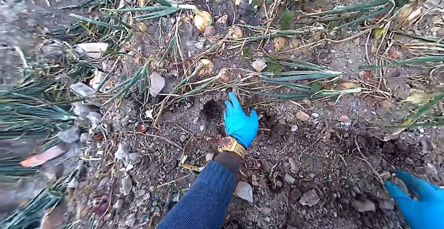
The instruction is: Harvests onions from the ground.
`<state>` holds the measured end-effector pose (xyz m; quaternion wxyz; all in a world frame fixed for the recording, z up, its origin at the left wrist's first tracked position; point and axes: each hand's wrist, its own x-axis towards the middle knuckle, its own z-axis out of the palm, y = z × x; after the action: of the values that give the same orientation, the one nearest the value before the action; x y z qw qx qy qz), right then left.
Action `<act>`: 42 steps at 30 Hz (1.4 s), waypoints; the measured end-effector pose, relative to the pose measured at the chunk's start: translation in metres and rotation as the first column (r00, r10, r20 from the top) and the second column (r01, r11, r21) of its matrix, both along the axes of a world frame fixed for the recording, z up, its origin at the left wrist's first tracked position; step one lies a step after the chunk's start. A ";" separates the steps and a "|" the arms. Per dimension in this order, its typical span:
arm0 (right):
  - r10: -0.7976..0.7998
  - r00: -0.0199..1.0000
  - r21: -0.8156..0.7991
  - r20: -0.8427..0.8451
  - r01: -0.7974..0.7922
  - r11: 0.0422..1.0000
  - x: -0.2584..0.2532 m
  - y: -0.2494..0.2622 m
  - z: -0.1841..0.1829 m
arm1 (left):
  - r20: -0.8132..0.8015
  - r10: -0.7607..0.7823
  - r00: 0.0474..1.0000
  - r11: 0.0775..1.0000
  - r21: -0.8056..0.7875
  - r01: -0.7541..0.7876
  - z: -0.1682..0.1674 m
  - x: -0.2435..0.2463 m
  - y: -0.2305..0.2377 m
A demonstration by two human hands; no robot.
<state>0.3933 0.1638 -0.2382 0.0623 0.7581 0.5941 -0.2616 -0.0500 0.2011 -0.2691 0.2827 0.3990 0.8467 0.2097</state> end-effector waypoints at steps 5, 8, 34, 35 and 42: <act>0.402 0.908 0.198 -0.120 -0.375 0.906 -0.104 0.017 -0.037 | 0.133 -0.756 0.641 0.654 0.119 0.747 -0.015 0.031 -0.070; 0.616 0.760 0.265 -0.204 -0.563 0.783 -0.177 0.034 -0.030 | 0.143 -0.446 0.884 0.894 0.113 0.433 -0.021 -0.007 -0.106; 0.983 0.180 0.397 -0.024 -0.901 0.175 -0.422 0.082 -0.092 | 0.092 0.043 0.995 0.988 -0.154 -0.028 -0.008 -0.109 -0.034; 0.972 0.225 0.419 -0.068 -0.878 0.233 -0.421 0.081 -0.091 | 0.141 0.090 0.986 0.987 -0.144 -0.069 -0.016 -0.099 -0.029; 0.955 0.278 0.373 -0.108 -0.879 0.298 -0.427 0.082 -0.078 | 0.098 0.159 0.982 0.967 -0.215 -0.135 -0.016 -0.077 -0.020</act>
<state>-0.0336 0.2456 -0.3166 0.0160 0.2209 0.9506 -0.2176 -0.1273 0.1806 -0.2853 0.3544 0.2906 0.8737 0.1634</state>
